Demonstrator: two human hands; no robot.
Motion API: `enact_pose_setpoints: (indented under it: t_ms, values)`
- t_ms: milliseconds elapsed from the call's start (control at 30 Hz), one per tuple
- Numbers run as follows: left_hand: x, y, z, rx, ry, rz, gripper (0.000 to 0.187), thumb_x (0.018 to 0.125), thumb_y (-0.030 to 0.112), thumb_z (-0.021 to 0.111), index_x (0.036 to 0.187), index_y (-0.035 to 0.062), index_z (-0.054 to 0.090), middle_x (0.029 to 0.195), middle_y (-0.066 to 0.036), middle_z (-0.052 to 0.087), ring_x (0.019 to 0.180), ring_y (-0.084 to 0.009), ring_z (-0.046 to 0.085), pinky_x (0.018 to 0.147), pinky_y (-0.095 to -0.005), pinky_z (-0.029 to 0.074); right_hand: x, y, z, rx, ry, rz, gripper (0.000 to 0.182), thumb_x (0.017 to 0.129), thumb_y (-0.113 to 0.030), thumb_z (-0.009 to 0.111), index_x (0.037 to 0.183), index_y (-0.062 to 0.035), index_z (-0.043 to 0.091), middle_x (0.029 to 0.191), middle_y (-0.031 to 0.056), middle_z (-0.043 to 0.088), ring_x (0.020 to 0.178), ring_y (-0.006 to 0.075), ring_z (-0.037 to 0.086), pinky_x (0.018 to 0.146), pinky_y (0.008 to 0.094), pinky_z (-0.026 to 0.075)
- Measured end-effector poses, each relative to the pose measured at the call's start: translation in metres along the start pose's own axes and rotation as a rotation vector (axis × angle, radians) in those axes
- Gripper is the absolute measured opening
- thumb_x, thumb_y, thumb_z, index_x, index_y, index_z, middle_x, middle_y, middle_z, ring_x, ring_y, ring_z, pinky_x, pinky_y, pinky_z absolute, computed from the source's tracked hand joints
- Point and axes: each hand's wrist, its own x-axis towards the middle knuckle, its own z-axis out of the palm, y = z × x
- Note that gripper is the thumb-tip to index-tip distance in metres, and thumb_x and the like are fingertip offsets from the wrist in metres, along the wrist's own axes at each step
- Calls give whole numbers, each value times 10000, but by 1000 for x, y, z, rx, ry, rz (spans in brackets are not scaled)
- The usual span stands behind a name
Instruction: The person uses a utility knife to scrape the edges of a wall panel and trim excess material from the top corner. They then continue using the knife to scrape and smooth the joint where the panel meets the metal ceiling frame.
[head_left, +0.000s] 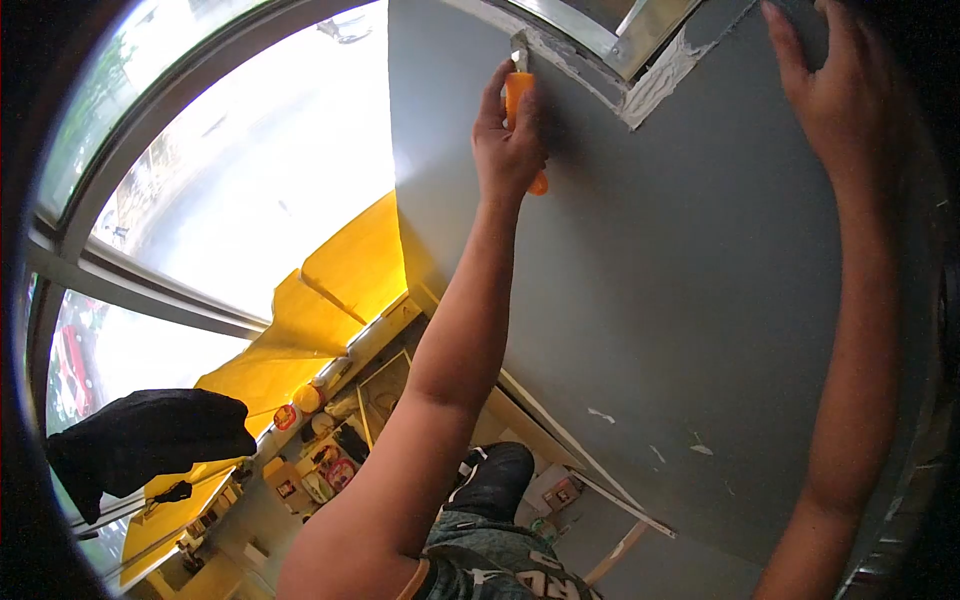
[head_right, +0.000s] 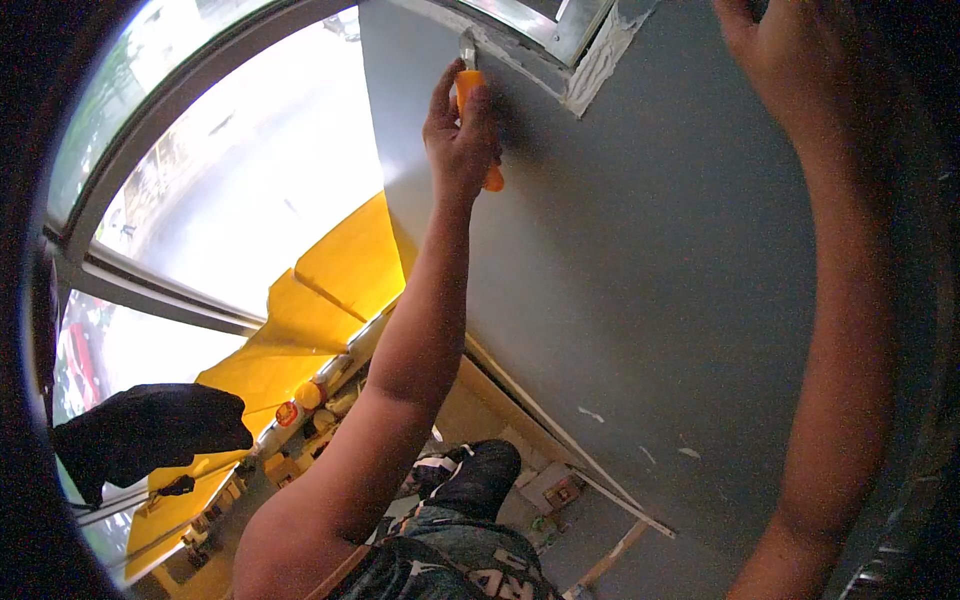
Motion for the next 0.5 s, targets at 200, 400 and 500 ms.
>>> enact_pose_setpoints:
  t_ms: [200, 400, 500]
  values:
    - [-2, -10, 9, 104, 60, 84, 469, 1052, 221, 615, 1484, 77, 502, 733, -33, 608, 487, -76, 540, 401, -268, 448, -5, 1, 4, -14, 29, -2, 318, 888, -229, 753, 1029, -42, 538, 968, 161, 545, 944, 364, 591, 813, 480, 476]
    - [-3, -11, 16, 64, 91, 105, 480, 1053, 235, 626, 1489, 85, 494, 730, -39, 607, 468, -87, 536, 390, -273, 455, -1, 95, 94, 814, -69, -243, 331, 874, -235, 767, 1028, -46, 543, 962, 153, 552, 937, 355, 595, 812, 475, 481]
    - [-6, -1, 9, -10, 29, 1, 488, 1055, 238, 631, 1498, 94, 487, 737, -26, 604, 467, -85, 532, 385, -270, 460, -9, 56, 59, 534, -61, -184, 332, 870, -233, 769, 1026, -46, 544, 960, 156, 552, 937, 359, 594, 814, 476, 483]
